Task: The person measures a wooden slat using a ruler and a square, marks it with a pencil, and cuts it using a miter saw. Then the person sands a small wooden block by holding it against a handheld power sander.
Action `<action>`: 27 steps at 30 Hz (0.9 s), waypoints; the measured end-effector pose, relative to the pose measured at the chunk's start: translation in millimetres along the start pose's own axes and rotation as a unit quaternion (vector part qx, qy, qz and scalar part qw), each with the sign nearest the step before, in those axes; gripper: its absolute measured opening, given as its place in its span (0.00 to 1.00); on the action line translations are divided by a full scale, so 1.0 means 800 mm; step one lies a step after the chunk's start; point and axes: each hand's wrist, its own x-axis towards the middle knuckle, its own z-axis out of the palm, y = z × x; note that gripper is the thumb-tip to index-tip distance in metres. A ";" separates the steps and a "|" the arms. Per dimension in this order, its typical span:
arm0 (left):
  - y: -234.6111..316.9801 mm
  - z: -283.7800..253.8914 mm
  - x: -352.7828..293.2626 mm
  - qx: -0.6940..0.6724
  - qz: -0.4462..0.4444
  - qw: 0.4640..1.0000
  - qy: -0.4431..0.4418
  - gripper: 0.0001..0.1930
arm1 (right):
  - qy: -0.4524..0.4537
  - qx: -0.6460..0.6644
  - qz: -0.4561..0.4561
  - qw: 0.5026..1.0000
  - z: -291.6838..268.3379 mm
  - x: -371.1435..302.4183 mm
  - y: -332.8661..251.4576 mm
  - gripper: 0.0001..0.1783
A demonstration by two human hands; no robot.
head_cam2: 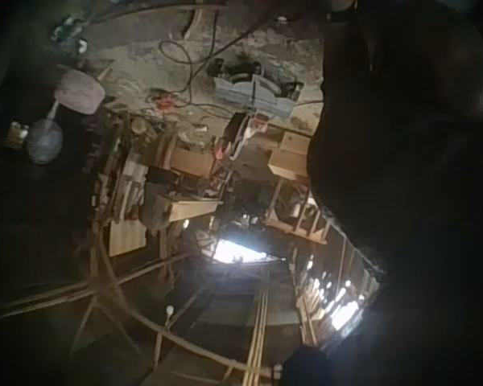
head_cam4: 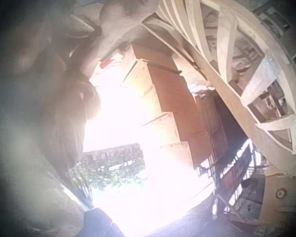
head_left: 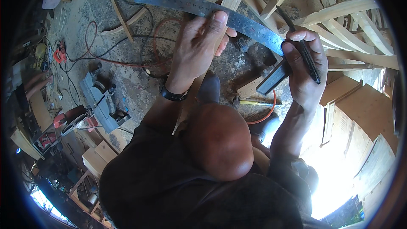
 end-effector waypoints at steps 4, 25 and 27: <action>-0.002 -0.003 0.000 0.013 0.012 1.000 -0.017 0.23 | -0.006 0.001 -0.010 1.000 -0.002 0.001 0.003 0.12; -0.004 -0.007 0.002 0.020 0.019 1.000 -0.016 0.21 | -0.005 -0.037 -0.035 0.999 0.001 0.001 0.001 0.12; -0.008 -0.008 0.003 0.013 0.016 1.000 -0.010 0.21 | 0.021 -0.099 -0.080 0.992 0.008 -0.004 -0.010 0.11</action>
